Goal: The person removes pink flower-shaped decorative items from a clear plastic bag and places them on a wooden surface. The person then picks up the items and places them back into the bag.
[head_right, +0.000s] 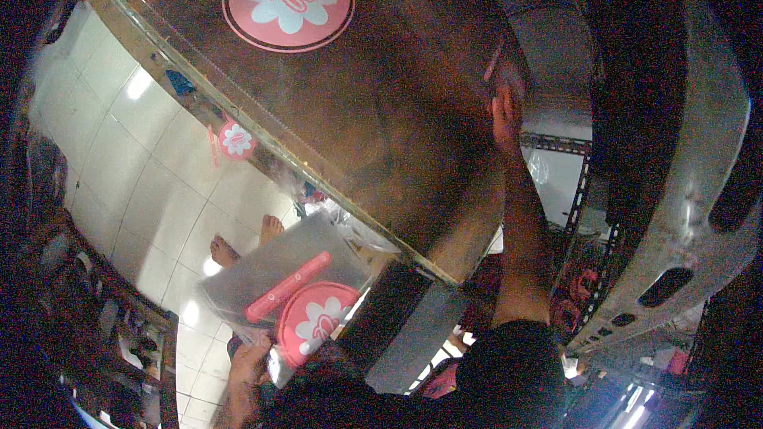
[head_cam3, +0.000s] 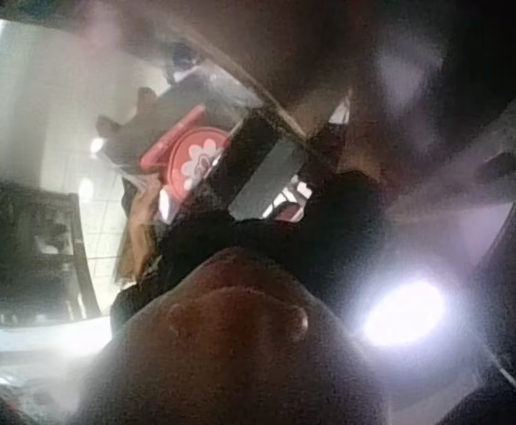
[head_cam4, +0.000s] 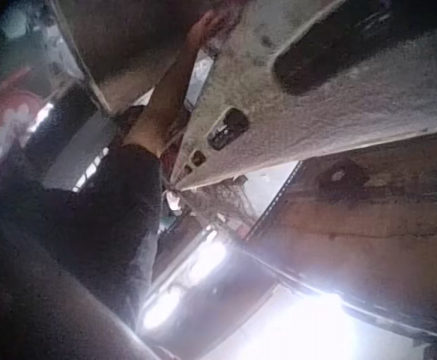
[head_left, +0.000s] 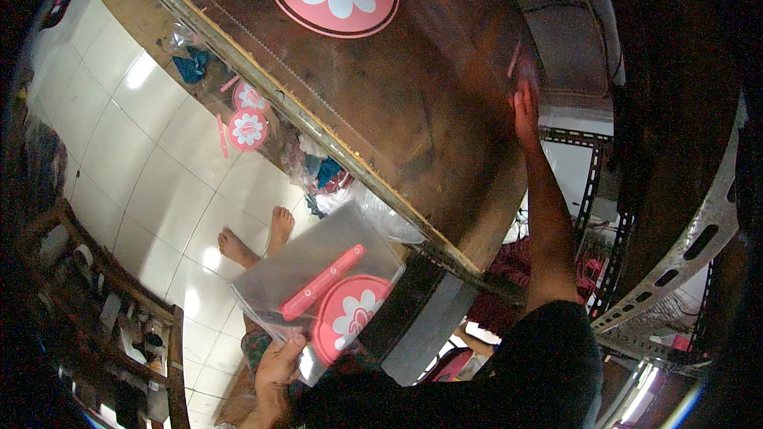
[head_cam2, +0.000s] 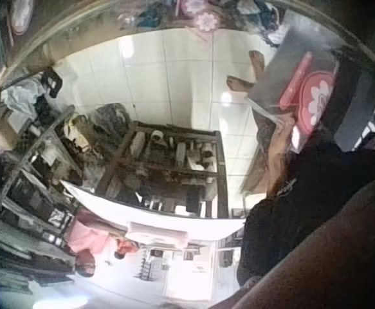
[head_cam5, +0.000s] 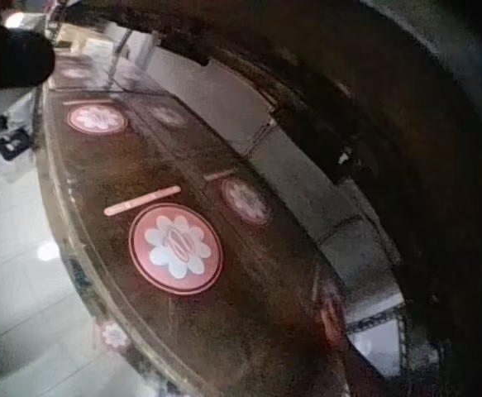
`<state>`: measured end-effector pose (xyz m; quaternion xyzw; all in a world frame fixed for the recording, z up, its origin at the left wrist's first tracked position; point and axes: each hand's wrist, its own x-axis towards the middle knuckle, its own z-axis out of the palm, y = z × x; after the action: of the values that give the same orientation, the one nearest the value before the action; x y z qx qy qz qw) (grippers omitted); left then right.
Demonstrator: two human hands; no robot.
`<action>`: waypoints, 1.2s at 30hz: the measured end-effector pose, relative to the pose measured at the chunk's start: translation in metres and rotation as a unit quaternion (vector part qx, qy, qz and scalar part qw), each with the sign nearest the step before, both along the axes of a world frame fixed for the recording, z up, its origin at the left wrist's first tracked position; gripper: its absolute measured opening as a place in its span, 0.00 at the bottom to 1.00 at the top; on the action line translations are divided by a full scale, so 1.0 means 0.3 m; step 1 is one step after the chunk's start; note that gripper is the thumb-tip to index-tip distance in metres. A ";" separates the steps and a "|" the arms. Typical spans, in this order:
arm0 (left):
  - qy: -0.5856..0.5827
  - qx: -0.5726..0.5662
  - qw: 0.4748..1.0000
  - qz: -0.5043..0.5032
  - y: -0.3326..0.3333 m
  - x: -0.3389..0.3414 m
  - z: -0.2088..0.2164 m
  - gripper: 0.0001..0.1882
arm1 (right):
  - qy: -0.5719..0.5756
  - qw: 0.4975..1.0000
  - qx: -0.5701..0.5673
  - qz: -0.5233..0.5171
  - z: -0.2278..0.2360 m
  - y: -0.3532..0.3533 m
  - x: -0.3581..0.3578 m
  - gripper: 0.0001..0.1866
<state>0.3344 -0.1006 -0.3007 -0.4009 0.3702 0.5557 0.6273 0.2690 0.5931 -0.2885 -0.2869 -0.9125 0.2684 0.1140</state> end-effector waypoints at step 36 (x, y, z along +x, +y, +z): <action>0.206 0.070 0.960 0.177 -0.019 0.026 0.088 0.30 | -0.096 0.908 -0.407 -0.030 0.347 -1.206 0.221 0.07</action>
<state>0.3423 -0.1062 -0.2742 -0.2923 0.3748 0.7524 0.4561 0.3352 0.2314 -0.1845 -0.3600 -0.7217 0.5839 -0.0926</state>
